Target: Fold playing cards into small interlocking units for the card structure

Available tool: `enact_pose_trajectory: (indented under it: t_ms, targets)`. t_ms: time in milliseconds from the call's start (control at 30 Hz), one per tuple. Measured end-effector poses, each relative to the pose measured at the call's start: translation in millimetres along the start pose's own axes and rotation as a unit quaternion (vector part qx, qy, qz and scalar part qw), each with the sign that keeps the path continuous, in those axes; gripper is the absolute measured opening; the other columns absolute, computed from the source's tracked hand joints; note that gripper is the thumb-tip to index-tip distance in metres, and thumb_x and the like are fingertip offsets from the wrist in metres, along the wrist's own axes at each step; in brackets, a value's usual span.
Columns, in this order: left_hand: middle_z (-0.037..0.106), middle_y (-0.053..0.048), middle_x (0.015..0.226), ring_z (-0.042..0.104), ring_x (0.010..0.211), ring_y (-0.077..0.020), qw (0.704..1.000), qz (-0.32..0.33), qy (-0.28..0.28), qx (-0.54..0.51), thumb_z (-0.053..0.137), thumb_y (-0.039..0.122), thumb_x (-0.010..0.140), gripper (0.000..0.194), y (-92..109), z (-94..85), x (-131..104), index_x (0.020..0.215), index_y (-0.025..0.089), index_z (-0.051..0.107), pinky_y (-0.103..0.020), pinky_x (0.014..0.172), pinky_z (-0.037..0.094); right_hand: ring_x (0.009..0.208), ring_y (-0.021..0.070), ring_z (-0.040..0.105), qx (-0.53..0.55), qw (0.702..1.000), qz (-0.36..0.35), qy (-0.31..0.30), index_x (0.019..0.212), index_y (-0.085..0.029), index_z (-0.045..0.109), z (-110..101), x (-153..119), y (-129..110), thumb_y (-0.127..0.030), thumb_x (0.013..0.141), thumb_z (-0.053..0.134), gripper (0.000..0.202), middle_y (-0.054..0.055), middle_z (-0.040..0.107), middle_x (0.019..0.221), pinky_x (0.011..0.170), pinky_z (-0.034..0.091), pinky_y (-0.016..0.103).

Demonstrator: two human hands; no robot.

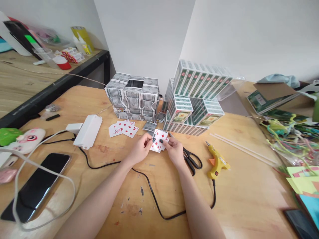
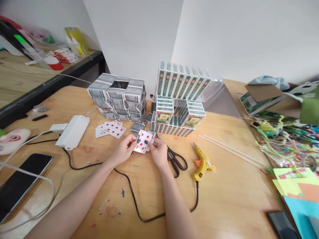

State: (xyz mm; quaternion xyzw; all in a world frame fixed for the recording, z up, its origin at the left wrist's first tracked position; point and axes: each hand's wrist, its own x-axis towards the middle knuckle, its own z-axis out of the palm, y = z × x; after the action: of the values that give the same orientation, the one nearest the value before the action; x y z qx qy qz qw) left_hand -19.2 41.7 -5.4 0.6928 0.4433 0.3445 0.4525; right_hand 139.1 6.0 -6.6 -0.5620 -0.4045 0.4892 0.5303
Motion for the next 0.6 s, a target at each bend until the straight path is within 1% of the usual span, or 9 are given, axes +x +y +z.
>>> enact_pose_trajectory:
  t_ms: [167, 233, 467, 600]
  targets:
    - [0.039, 0.005, 0.061, 0.037, 0.054, -0.0089, 1.000, -0.003, 0.020, 0.013, 0.043, 0.030, 0.084, 0.014, -2.0, 1.2, 0.3, 0.075, 0.019, 0.043, -0.020, 0.052, 0.031, 0.067, 0.0197, 0.064, 0.056, 0.998, -0.008, -0.035, 0.082, -0.017, 0.064, -1.5, 0.4, -1.5, -0.041, 0.070, 0.063, 0.026, 0.005, 0.070, 0.077, 0.065, 0.050, 0.031]
    - [0.039, 0.005, 0.060, 0.038, 0.054, -0.0090, 1.000, -0.002, 0.022, 0.012, 0.043, 0.029, 0.084, 0.014, -1.7, 1.5, 0.5, 0.075, 0.019, 0.042, -0.020, 0.052, 0.031, 0.072, 0.0213, 0.065, 0.060, 0.997, -0.010, -0.041, 0.086, -0.018, 0.065, -1.9, 0.3, -2.7, -0.042, 0.070, 0.063, 0.029, 0.005, 0.070, 0.081, 0.070, 0.051, 0.034]
    - [0.038, 0.005, 0.058, 0.037, 0.051, -0.0085, 1.000, -0.006, 0.022, 0.002, 0.043, 0.028, 0.083, 0.011, -0.8, 2.7, 0.0, 0.076, 0.019, 0.044, -0.020, 0.049, 0.030, 0.077, 0.0224, 0.065, 0.065, 0.997, -0.016, -0.049, 0.092, -0.019, 0.066, -2.9, -0.4, -4.1, -0.040, 0.071, 0.062, 0.030, 0.005, 0.071, 0.086, 0.078, 0.051, 0.038]
    - [0.040, 0.005, 0.057, 0.040, 0.050, -0.0084, 1.000, -0.010, 0.003, -0.020, 0.045, 0.030, 0.082, 0.012, -2.6, 1.8, 0.1, 0.077, 0.019, 0.045, -0.020, 0.049, 0.032, 0.080, 0.0230, 0.065, 0.052, 0.998, -0.019, -0.038, 0.092, -0.018, 0.065, -3.8, 0.4, -2.6, -0.040, 0.071, 0.061, 0.031, 0.005, 0.070, 0.088, 0.079, 0.051, 0.038]
